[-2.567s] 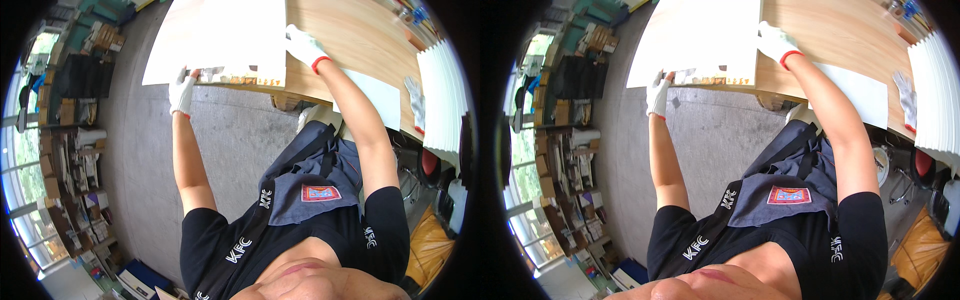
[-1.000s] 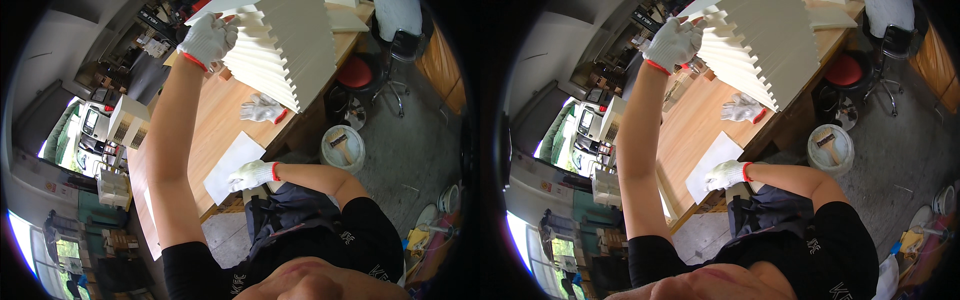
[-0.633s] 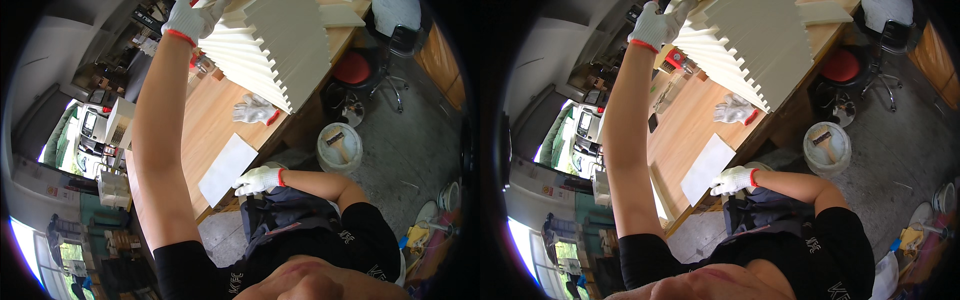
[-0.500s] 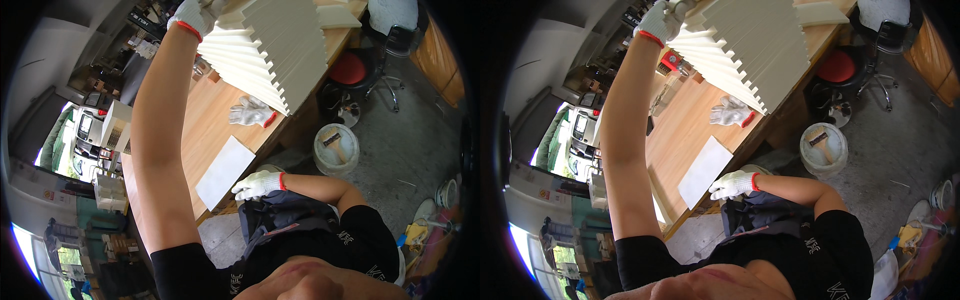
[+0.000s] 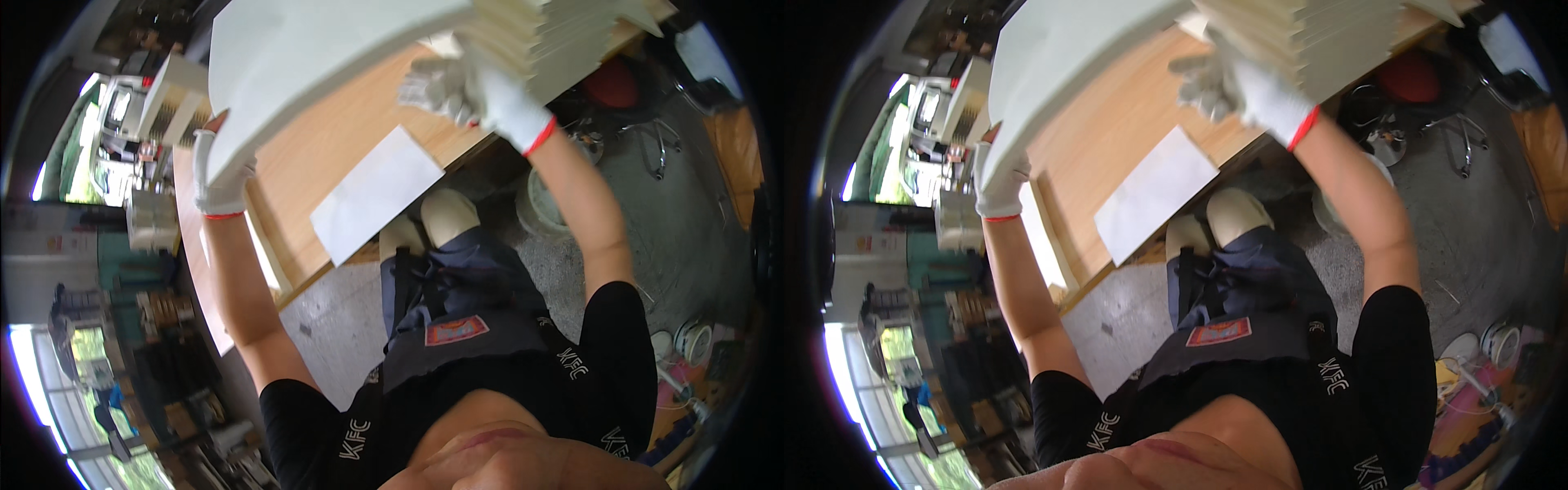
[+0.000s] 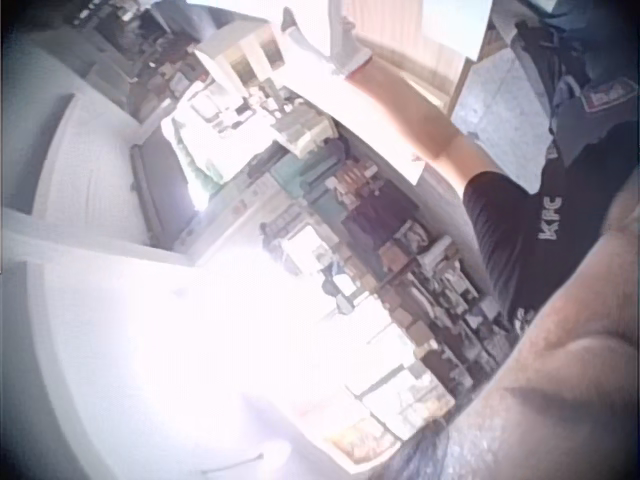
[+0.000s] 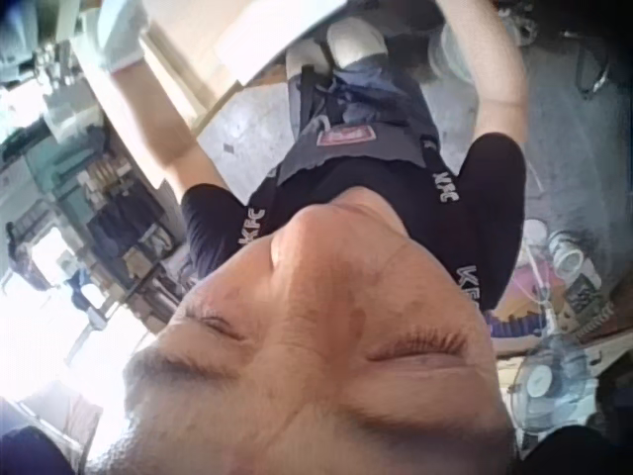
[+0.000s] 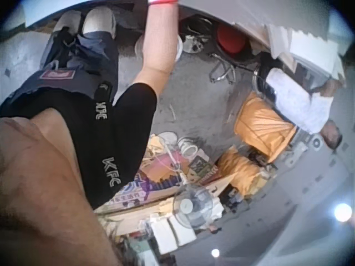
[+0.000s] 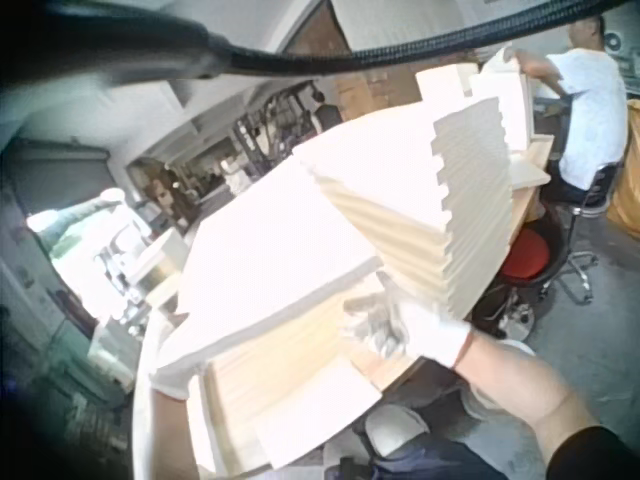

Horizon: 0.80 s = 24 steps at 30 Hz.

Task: The person applies a white substance to the edges of a stack of wooden panels using a brush, then picks up and aligns the individual panels by hand on a wooden table.

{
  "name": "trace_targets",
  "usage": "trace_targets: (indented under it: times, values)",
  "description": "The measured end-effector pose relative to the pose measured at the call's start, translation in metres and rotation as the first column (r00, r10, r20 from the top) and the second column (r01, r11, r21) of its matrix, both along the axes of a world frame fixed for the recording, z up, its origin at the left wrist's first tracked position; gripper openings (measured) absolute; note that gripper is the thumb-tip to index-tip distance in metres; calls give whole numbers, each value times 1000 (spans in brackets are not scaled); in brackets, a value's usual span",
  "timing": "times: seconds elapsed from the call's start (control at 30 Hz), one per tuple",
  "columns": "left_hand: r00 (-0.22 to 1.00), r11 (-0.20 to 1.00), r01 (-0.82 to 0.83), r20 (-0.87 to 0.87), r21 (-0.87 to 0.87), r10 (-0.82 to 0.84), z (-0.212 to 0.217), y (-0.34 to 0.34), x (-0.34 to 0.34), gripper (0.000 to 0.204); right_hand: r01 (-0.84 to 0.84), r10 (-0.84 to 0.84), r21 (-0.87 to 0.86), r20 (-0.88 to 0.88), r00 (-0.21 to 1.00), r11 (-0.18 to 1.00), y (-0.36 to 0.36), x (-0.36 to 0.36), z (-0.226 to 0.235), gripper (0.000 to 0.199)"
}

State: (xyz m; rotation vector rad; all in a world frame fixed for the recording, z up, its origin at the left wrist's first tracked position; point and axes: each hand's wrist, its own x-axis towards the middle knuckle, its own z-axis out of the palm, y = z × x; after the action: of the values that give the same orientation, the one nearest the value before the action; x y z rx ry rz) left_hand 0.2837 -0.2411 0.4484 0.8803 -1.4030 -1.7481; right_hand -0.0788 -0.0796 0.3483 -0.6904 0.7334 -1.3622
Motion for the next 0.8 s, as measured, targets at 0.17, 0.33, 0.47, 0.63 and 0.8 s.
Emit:
trace_targets:
  times: [0.17,0.33,0.47,0.63,0.8]
  values:
    - [961,962,-214,138,-169,238,-97,55,54,47,82,7,117,-611,792,990,-54,29,-22,64]
    - [912,928,-339,295,153,285,-159,57,61,49,-19,161,165,-976,-149,986,-96,53,-53,63]
    - [891,891,-426,243,156,384,-190,62,69,41,-154,44,133,-878,-476,979,-103,45,-75,44]
    - [826,940,-339,486,21,287,-194,56,75,40,-131,226,224,-974,-2,966,-102,40,-101,42]
    - [357,755,-229,669,-614,652,-197,96,65,56,-94,-47,-35,-991,-126,995,-73,43,-87,62]
